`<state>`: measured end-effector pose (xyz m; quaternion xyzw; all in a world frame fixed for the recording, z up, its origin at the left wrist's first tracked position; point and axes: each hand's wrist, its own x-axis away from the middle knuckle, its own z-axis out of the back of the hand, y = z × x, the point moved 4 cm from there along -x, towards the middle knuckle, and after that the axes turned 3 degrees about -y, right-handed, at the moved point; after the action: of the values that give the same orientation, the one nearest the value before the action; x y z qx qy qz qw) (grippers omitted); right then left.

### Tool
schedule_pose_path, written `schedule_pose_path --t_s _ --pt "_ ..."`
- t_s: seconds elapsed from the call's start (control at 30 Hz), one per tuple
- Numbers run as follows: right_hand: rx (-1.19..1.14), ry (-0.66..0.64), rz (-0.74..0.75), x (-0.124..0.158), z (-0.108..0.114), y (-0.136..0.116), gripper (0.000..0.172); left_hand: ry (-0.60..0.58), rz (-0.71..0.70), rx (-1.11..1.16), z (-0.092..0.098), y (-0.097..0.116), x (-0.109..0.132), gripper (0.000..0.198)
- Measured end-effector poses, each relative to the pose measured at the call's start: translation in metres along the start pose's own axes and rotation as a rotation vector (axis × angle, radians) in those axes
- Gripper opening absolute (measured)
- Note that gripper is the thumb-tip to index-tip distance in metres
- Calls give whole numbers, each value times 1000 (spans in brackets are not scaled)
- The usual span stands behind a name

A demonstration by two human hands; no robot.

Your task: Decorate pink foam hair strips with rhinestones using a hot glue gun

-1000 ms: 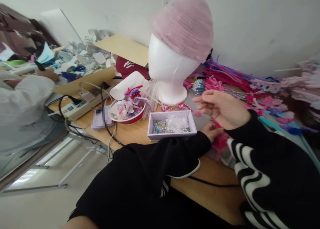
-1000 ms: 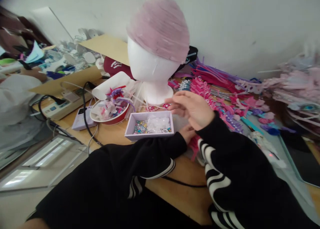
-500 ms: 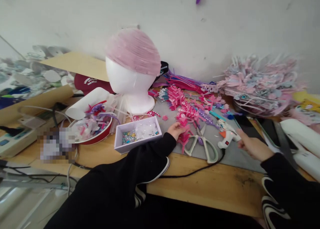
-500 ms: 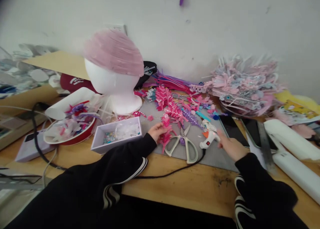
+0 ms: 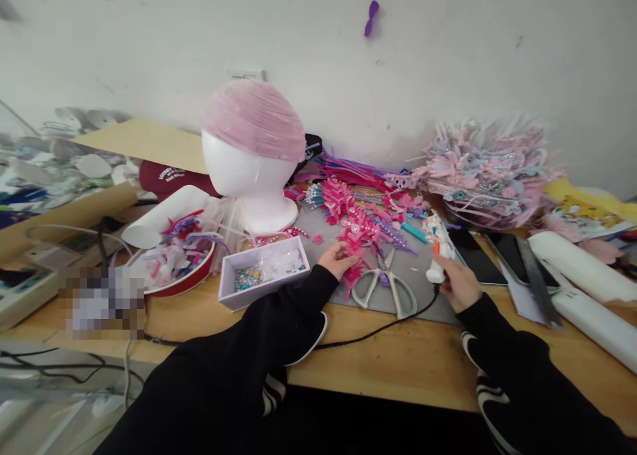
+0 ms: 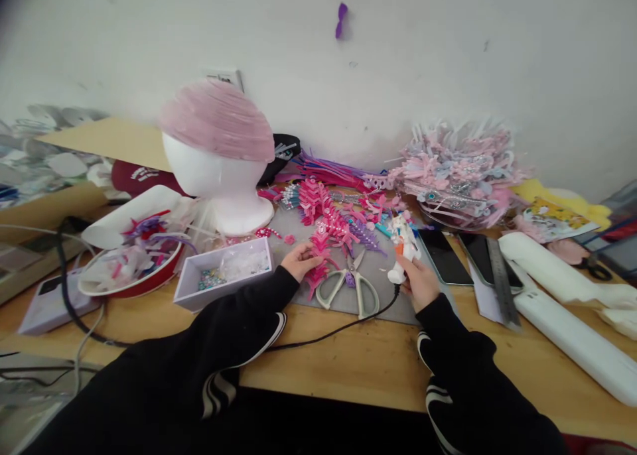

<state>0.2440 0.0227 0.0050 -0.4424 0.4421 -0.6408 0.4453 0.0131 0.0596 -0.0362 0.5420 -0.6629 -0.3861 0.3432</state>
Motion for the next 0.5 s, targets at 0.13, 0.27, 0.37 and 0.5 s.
schedule_pose_path --t_s 0.13,0.27,0.37,0.5 --pt "-301 -177 152 7 -21 -21 16 -14 -15 -61 -1 0 1 33" --pt "-283 -296 228 13 -41 -30 15 -26 -2 -53 -4 2 3 36" --pt "-324 -402 252 20 -56 -23 23 -8 23 -34 -5 3 4 40" --pt "-156 -429 350 27 -62 -9 26 13 43 -42 -6 5 5 43"
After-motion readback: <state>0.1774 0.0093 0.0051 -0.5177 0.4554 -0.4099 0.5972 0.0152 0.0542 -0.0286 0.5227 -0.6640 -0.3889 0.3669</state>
